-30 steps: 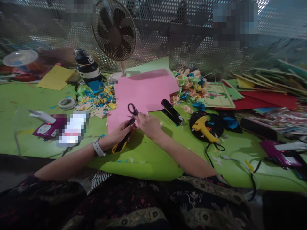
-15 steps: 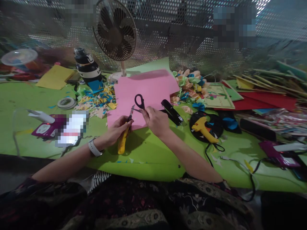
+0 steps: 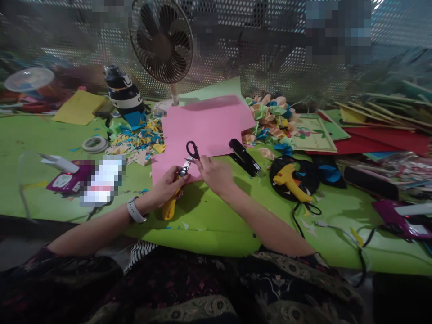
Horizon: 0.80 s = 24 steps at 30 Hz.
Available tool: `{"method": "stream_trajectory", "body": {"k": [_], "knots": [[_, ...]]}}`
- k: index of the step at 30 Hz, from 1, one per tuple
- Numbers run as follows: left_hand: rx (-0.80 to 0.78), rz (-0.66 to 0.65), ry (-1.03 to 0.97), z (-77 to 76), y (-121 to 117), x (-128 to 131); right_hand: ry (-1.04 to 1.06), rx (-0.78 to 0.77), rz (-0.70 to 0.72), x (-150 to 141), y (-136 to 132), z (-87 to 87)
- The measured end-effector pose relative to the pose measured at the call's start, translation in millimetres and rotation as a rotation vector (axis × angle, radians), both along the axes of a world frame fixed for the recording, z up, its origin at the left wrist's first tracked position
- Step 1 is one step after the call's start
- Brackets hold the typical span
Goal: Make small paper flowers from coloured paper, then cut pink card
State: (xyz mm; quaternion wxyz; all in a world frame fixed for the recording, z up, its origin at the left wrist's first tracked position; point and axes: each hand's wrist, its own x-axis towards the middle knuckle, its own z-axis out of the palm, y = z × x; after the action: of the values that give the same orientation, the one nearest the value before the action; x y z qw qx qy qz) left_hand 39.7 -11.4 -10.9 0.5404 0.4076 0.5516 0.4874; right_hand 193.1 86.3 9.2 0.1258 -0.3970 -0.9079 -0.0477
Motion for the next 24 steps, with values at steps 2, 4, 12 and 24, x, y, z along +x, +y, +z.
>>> {"method": "stream_trajectory", "body": {"k": [2, 4, 12, 24], "knots": [[-0.009, 0.015, 0.022, -1.7, -0.4, 0.7, -0.023, -0.019, -0.004, -0.6, -3.6, -0.9], [-0.012, 0.023, 0.047, -2.2, -0.6, 1.3, -0.042, -0.036, 0.000, -1.0, -6.9, -0.9], [0.003, 0.038, 0.106, -0.5, 1.0, 2.2, -0.004, -0.019, -0.028, -1.6, -3.2, 3.4], [-0.047, 0.053, 0.088, 5.0, -3.6, 3.8, -0.113, -0.083, 0.071, -1.0, -12.8, 1.2]]}}
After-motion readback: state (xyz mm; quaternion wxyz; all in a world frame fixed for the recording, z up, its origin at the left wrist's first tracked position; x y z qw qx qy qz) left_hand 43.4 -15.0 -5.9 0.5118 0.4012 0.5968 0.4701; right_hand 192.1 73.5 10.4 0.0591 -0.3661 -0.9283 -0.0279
